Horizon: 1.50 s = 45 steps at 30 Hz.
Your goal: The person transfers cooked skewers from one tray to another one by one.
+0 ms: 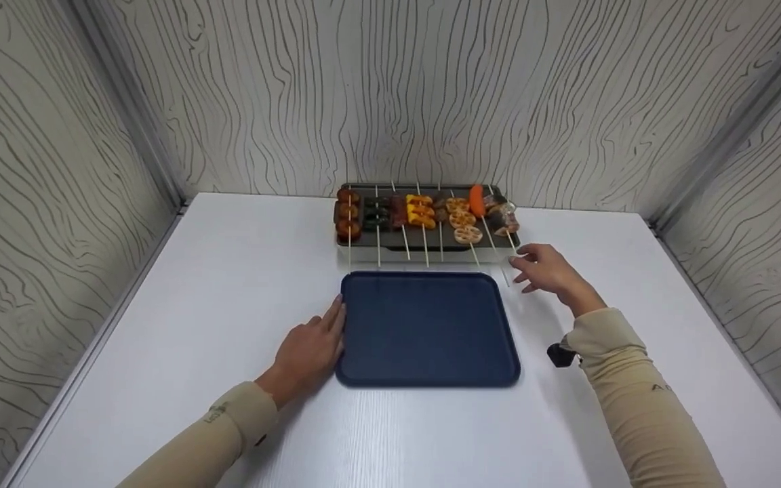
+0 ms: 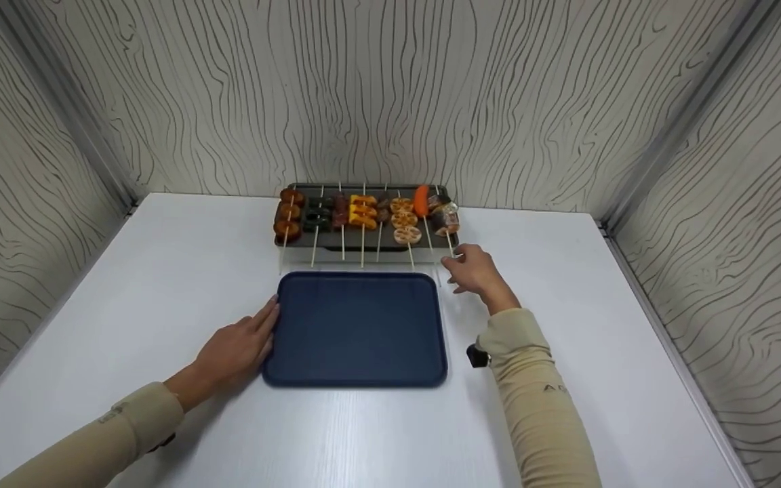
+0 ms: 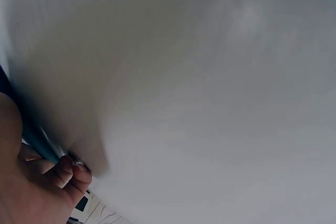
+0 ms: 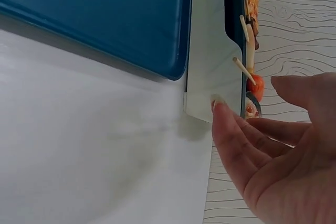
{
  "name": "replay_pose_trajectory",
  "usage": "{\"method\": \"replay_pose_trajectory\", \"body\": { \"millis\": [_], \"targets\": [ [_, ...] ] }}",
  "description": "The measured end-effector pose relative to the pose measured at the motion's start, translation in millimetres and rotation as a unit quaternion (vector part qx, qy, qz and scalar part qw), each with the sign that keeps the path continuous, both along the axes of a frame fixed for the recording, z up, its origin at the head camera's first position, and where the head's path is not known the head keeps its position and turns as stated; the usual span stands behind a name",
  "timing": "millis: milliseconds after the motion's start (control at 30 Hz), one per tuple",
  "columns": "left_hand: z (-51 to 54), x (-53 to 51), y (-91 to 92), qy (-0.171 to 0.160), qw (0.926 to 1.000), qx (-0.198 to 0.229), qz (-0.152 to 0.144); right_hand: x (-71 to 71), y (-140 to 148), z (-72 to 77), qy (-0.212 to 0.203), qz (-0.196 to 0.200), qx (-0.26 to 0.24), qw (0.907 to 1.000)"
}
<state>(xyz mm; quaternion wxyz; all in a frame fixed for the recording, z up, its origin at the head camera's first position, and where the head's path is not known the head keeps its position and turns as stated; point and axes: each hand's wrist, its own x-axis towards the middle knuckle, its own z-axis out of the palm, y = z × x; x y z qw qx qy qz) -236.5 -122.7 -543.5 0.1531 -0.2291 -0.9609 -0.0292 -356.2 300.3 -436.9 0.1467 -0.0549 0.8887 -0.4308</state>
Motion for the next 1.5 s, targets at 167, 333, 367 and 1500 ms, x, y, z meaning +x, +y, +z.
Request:
{"method": "replay_pose_trajectory", "body": {
  "millis": [167,333,367,1500],
  "targets": [
    [-1.3,-1.0,0.8,0.006,0.9997,-0.024,0.003,-5.0,-1.2,-6.2,-0.004,-0.012,-0.026,0.9996],
    [-2.0,-0.5,1.0,0.008,0.9996,-0.028,0.001,-11.0,0.4,-9.9,0.015,-0.029,-0.024,0.9992],
    [-2.0,-0.3,1.1,0.009,0.9996,-0.028,0.001,-12.5,1.1,-10.7,0.019,-0.034,-0.021,0.999],
    [-0.1,-0.7,1.6,0.011,0.9992,-0.037,0.012,-19.7,9.1,-5.1,0.039,0.002,-0.086,0.9955]
  ]
}}
